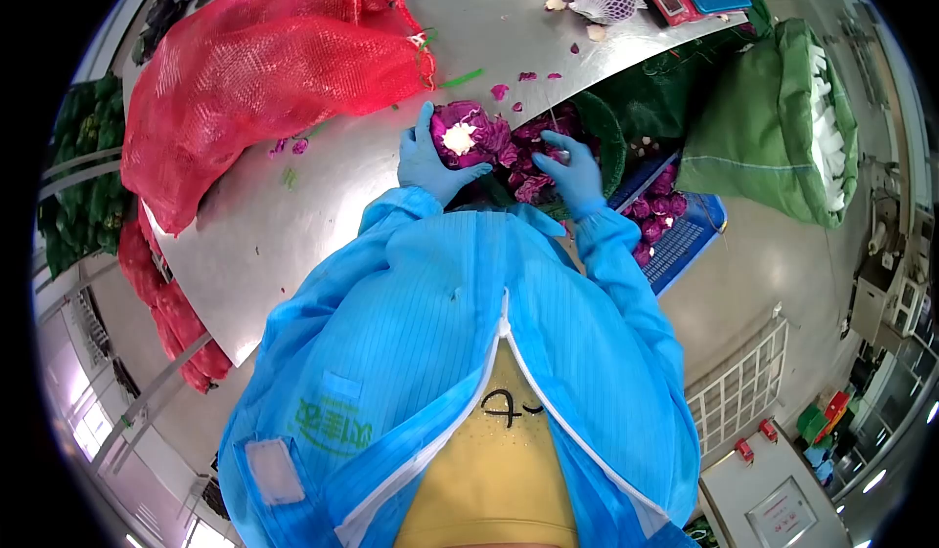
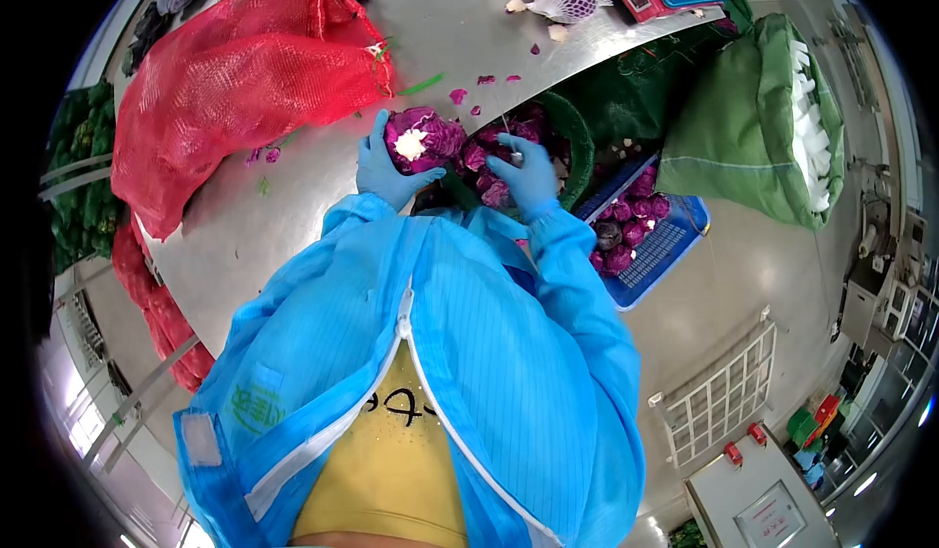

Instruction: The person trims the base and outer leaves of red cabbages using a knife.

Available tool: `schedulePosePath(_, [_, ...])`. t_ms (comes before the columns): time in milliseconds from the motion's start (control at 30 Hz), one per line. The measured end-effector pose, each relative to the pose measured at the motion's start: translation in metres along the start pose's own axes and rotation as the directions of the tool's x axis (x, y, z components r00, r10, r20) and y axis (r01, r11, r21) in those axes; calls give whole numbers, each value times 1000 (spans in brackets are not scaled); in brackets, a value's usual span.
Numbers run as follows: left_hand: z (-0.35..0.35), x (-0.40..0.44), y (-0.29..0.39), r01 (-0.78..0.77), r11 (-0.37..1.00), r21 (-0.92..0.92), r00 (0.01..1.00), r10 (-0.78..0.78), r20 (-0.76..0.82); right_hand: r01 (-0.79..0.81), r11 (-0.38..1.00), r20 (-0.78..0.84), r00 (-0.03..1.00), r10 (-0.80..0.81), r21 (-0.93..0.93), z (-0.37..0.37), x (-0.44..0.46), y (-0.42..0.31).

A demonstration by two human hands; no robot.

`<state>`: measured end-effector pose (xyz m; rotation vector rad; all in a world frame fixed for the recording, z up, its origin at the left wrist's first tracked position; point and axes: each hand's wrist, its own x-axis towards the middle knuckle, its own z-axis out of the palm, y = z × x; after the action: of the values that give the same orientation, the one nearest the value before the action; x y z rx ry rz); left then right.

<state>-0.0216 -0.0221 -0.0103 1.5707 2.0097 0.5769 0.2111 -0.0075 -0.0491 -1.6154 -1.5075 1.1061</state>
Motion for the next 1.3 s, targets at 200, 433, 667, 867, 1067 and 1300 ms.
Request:
schedulePosePath(200, [5,2,-7,6,998,-58,1000,-7,-3,-364,807,224,930,290,465,58,23,-20])
schedulePosePath(433, [9,2,-5,39,986,-160,999,-38,7,-161,755,28,982,186,636,48,20,-65])
schedulePosePath(667, [7,6,-5,17,986,-166,1000,-18,-1,60,883,67,992,-102,465,20,-13,-108])
schedulePosePath(867, [9,7,-9,-9,985,-175,1000,4,-29,-42,985,-84,996,29,-165,23,-12,-25])
schedulePosePath(1067, [9,12,-14,-19,991,-131,1000,15,-27,109,994,-42,993,-109,-1,68,7,-30])
schedulePosePath(1300, [2,12,-4,41,986,-161,999,-45,-19,346,933,-127,926,-356,-97,68,6,-36])
